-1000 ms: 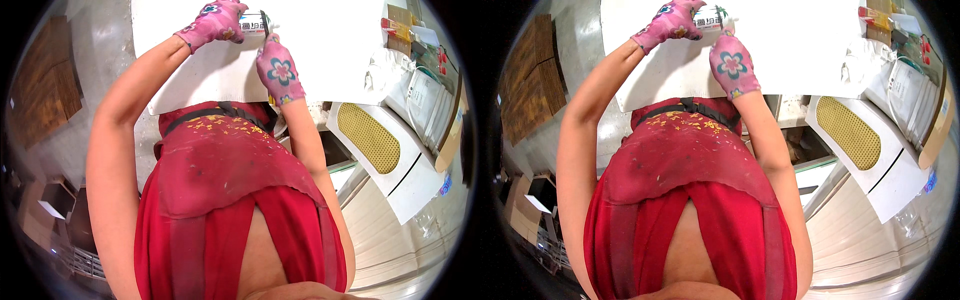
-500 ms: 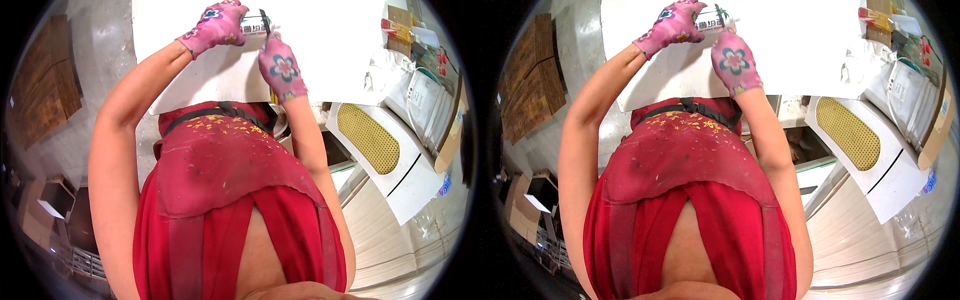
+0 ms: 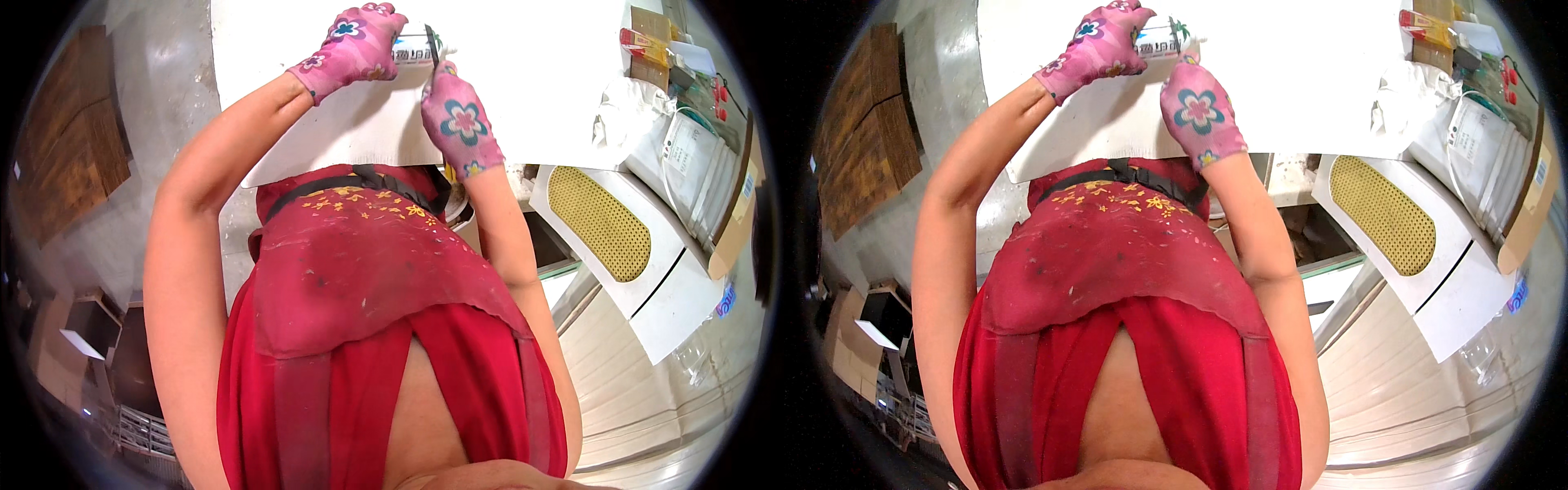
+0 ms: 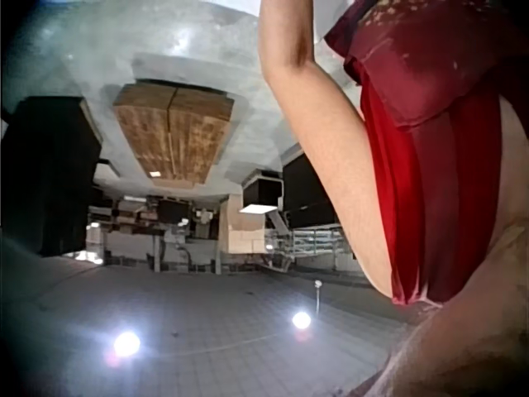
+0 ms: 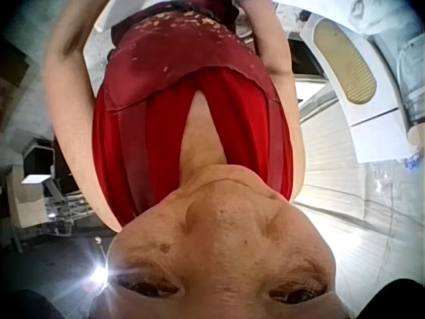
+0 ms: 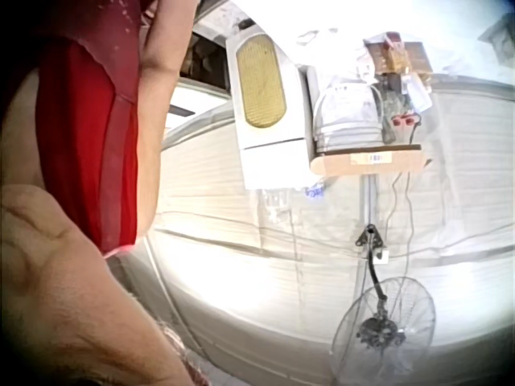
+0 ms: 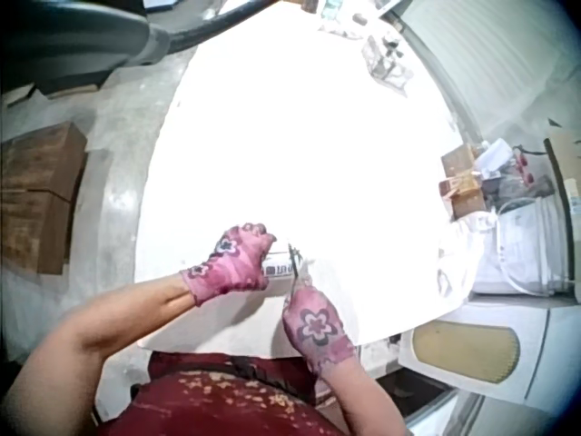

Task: The person uses a utility knife to cut the plastic seal on a small white container. After successfully opening the container, the person walks across the workshop floor and places the container on a nearby workbench.

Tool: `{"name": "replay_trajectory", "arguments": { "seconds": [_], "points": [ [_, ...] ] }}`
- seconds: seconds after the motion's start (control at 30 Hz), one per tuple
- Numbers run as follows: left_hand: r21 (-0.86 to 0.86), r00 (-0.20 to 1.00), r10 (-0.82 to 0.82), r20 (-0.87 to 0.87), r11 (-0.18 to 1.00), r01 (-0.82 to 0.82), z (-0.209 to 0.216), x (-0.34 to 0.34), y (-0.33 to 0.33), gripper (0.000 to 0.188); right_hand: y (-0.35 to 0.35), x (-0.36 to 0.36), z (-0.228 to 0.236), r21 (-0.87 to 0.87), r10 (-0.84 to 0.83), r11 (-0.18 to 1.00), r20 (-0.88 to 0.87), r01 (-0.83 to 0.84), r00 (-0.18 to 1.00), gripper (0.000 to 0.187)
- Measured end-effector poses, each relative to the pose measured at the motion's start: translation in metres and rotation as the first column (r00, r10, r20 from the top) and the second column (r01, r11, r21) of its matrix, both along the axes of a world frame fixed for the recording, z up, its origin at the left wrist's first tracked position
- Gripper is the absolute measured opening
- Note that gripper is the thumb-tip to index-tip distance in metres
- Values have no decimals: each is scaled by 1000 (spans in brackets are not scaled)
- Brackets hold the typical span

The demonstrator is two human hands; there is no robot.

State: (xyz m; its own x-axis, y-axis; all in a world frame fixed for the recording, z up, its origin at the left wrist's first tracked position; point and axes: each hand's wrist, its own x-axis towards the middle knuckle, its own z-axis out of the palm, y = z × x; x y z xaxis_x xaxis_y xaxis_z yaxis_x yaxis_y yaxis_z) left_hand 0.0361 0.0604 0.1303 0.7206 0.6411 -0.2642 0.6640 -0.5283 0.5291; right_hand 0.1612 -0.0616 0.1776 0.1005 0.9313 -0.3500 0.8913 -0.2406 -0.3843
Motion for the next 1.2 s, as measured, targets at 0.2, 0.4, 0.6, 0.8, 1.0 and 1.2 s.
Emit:
{"name": "replay_trajectory", "arguments": {
  "seconds": [0.2,0.4,0.6,0.8,1.0,1.2],
  "points": [
    [26,998,51,43,998,-52,-4,0,-5,42,19,4,-9,29,-43,999,-65,45,997,19],
    [152,986,108,124,980,-126,-16,-13,-16,72,1,12,6,-176,-356,931,-262,319,897,21],
    [231,996,18,92,972,-39,-24,-22,-27,84,-19,21,19,-42,-288,957,-255,287,923,25],
    [8,990,34,138,999,-36,-22,-21,-30,77,-21,16,19,-29,-178,984,-157,175,972,34],
    [32,970,59,237,997,-69,-24,-20,-41,75,-25,12,23,-70,-151,987,-64,147,986,30],
    [57,967,45,250,997,-61,-25,-21,-43,76,-22,8,13,-81,-90,993,-19,88,996,22]
  ]
}}
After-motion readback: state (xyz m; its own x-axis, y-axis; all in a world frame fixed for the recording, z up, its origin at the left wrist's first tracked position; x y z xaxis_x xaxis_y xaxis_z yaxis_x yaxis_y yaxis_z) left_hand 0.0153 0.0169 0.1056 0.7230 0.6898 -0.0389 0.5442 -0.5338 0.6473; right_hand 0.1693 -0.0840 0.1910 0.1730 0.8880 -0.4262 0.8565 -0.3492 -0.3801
